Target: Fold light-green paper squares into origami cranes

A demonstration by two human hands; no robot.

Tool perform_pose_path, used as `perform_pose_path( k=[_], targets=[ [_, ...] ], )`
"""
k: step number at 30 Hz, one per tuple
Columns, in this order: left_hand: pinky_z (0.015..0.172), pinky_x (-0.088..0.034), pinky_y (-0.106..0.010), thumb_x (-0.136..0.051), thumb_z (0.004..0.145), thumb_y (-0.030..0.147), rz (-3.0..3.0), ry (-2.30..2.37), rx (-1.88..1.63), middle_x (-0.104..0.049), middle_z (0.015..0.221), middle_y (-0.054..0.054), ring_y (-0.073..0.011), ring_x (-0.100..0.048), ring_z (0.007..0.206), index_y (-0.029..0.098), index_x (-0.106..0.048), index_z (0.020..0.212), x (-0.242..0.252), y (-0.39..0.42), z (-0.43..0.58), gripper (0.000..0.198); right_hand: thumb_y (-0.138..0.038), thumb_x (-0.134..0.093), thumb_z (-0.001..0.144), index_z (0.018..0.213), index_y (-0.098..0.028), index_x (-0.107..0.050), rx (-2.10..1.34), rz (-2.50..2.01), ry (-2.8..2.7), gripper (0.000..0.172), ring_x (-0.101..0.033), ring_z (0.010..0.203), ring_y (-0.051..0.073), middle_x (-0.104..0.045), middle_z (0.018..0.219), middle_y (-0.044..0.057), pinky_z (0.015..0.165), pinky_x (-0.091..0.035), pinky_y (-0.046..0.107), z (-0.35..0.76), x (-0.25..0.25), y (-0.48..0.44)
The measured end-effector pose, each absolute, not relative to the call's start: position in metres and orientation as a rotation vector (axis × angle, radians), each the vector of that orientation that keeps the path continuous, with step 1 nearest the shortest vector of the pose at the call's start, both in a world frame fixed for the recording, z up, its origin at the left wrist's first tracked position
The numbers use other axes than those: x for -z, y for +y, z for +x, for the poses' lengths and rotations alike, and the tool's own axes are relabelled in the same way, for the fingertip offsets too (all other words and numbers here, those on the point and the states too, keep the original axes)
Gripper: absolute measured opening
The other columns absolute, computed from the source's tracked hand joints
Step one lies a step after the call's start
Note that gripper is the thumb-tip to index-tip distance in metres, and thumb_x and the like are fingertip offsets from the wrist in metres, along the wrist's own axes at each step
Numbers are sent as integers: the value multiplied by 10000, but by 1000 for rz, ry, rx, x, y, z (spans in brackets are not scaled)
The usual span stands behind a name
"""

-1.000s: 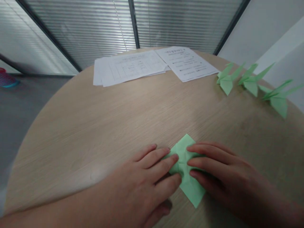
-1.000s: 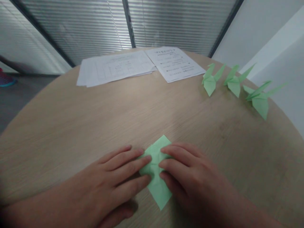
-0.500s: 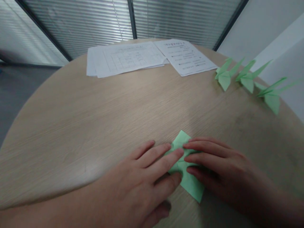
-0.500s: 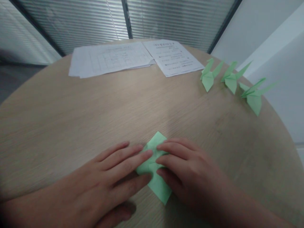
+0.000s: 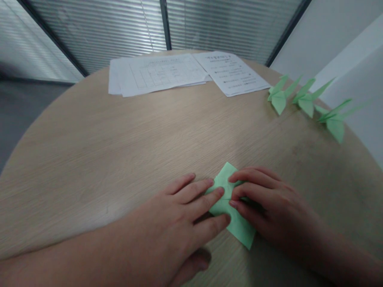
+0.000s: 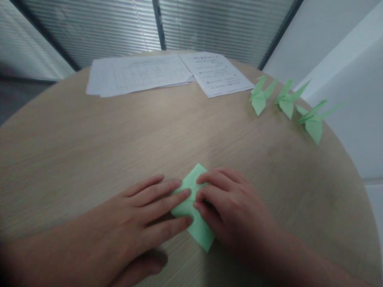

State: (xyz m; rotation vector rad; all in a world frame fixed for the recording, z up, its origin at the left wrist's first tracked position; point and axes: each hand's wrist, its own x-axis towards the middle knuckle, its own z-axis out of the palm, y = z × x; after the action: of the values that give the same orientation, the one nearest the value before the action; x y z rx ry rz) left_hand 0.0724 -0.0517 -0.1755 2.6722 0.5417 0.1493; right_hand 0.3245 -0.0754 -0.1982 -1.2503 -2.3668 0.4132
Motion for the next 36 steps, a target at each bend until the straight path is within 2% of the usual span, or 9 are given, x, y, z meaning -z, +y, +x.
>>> perform_pose_path(
  k=[7, 19, 25, 28, 32, 36],
  targets=[
    [1244, -288, -464, -573, 990, 411, 2657, 540, -155, -528, 1553, -51, -278, -460, 1452, 285, -523, 1485, 176, -50, 70, 513, -178, -562, 991, 858, -203, -659, -381, -1258, -2387, 167, -667, 1037, 223, -720, 1053, 64, 934, -539, 408, 324, 198, -76],
    [1240, -300, -438, -593, 980, 404, 2652, 553, -209, -568, 1516, -49, -275, -495, 1423, 288, -575, 1447, 174, -50, 72, 482, -171, -538, 992, 855, -203, -677, -382, -1274, -2378, 198, -679, 1054, 217, -725, 1079, 77, 955, -558, 402, 322, 197, -77],
    [1249, -281, -425, -602, 971, 392, 2631, 551, -232, -581, 1504, -31, -258, -503, 1415, 298, -558, 1461, 176, -50, 72, 501, -177, -568, 985, 869, -204, -674, -420, -1266, -2374, 160, -678, 1046, 210, -725, 1056, 65, 964, -556, 396, 325, 197, -75],
    [1249, -277, -432, -608, 966, 401, 2621, 558, -223, -576, 1510, -34, -262, -499, 1419, 294, -564, 1456, 177, -50, 71, 503, -174, -567, 982, 1053, -211, -667, -481, -1228, -2396, 127, -675, 1088, 205, -725, 1117, 68, 988, -553, 389, 333, 197, -73],
    [1251, -275, -434, -609, 968, 403, 2621, 562, -221, -570, 1518, -44, -264, -495, 1425, 279, -573, 1447, 178, -50, 71, 496, -221, -595, 971, 1370, -211, -538, -506, -1220, -2430, 403, -646, 1204, 233, -694, 1266, 104, 1032, -543, 424, 340, 196, -74],
    [1248, -285, -434, -611, 967, 408, 2617, 553, -234, -585, 1503, -38, -260, -512, 1411, 298, -571, 1448, 177, -49, 71, 495, -235, -612, 950, 1470, -233, -469, -514, -1221, -2458, 539, -628, 1246, 254, -676, 1314, 110, 1068, -521, 472, 340, 197, -75]
  ],
)
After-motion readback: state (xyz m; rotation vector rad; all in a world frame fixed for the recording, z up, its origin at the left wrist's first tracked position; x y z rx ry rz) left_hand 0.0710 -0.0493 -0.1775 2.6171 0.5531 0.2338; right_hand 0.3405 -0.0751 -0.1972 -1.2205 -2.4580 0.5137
